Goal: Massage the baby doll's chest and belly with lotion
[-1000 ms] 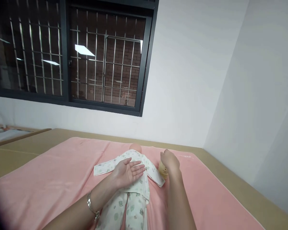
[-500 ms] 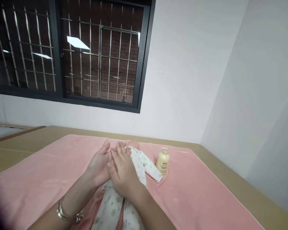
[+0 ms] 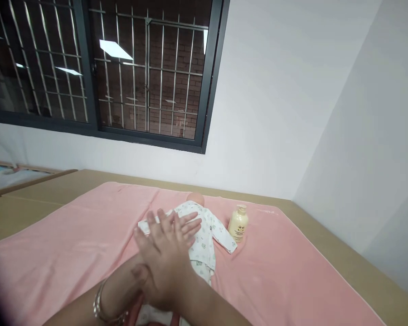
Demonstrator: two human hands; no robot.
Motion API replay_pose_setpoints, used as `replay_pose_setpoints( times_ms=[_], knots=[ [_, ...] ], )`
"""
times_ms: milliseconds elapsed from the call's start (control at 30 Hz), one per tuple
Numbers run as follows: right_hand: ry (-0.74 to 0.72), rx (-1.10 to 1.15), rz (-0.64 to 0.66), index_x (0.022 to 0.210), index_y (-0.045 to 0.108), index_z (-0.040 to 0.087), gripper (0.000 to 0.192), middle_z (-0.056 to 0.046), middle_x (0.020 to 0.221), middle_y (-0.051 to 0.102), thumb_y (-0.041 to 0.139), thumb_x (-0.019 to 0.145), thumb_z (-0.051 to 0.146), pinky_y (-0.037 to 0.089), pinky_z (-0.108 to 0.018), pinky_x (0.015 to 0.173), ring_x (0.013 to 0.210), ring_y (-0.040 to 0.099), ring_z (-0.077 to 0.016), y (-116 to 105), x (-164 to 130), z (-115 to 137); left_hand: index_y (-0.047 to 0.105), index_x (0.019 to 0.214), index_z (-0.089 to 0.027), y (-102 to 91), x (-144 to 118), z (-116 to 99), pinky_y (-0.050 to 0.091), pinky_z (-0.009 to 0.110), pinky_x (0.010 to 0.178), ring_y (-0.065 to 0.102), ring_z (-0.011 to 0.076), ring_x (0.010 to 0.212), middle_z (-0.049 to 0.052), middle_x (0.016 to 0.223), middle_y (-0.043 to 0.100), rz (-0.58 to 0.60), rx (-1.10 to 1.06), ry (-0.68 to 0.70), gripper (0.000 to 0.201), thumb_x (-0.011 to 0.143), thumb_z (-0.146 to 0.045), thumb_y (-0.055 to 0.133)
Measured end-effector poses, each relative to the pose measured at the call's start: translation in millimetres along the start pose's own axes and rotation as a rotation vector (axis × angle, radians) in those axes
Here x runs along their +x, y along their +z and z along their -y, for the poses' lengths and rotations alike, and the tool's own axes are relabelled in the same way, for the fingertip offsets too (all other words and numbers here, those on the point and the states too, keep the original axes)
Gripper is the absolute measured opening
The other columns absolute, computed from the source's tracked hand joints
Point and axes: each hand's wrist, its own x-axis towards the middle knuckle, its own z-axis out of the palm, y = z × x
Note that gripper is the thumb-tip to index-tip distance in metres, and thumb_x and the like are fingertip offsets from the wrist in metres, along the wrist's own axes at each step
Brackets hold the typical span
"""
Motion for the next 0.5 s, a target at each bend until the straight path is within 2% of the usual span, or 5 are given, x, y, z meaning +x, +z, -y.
replay_pose_setpoints(
  times_ms=[100, 233, 333, 433, 500],
  knots=[
    [0.130, 0.108, -0.013, 0.153, 0.012, 0.021, 0.061, -0.007, 0.159, 0.006, 0.020, 0.100, 0.049, 0.005, -0.060, 0.116, 0.146, 0.004, -0.0298, -10, 2, -19, 0.048, 0.135, -0.037, 7.9, -10, 6, 0.024, 0.048, 0.118, 0.029, 0.0262, 0.142, -0.002, 0.144, 0.048, -0.023, -0.033, -0.036, 0.049, 0.089, -0.053, 0.041],
    [0.296, 0.213, 0.082, 0.153, 0.007, 0.024, 0.059, -0.004, 0.159, 0.008, 0.021, 0.101, 0.048, 0.009, -0.053, 0.119, 0.147, 0.002, -0.0230, -5, 4, -28, 0.050, 0.134, -0.022, -0.4, 0, -19, 0.030, 0.041, 0.116, 0.042, 0.0229, 0.136, 0.009, 0.141, 0.051, -0.176, -0.078, -0.020, 0.053, 0.093, -0.053, 0.037],
    [0.281, 0.295, 0.233, 0.153, 0.008, 0.021, 0.061, -0.006, 0.159, 0.013, 0.027, 0.101, 0.046, 0.014, -0.051, 0.119, 0.147, 0.008, -0.0216, -2, 6, -14, 0.046, 0.135, -0.021, -20.1, 16, -50, 0.024, 0.035, 0.118, 0.041, 0.0172, 0.136, 0.010, 0.143, 0.049, -0.328, -0.040, 0.194, 0.053, 0.095, -0.053, 0.032],
    [0.193, 0.350, 0.301, 0.152, 0.016, 0.019, 0.061, -0.007, 0.158, 0.014, 0.030, 0.100, 0.048, 0.016, -0.049, 0.119, 0.146, 0.009, -0.0225, -4, 5, 4, 0.046, 0.135, -0.021, -37.3, 27, -71, 0.020, 0.037, 0.119, 0.038, 0.0165, 0.138, 0.010, 0.144, 0.047, -0.352, 0.015, 0.331, 0.053, 0.096, -0.051, 0.029],
    [0.124, 0.383, 0.292, 0.152, 0.019, 0.020, 0.062, -0.007, 0.159, 0.013, 0.031, 0.099, 0.050, 0.015, -0.049, 0.119, 0.146, 0.008, -0.0235, -5, 2, 11, 0.046, 0.135, -0.022, -41.2, 30, -75, 0.019, 0.038, 0.120, 0.036, 0.0168, 0.139, 0.010, 0.144, 0.048, -0.360, 0.048, 0.369, 0.052, 0.096, -0.051, 0.028]
  ],
)
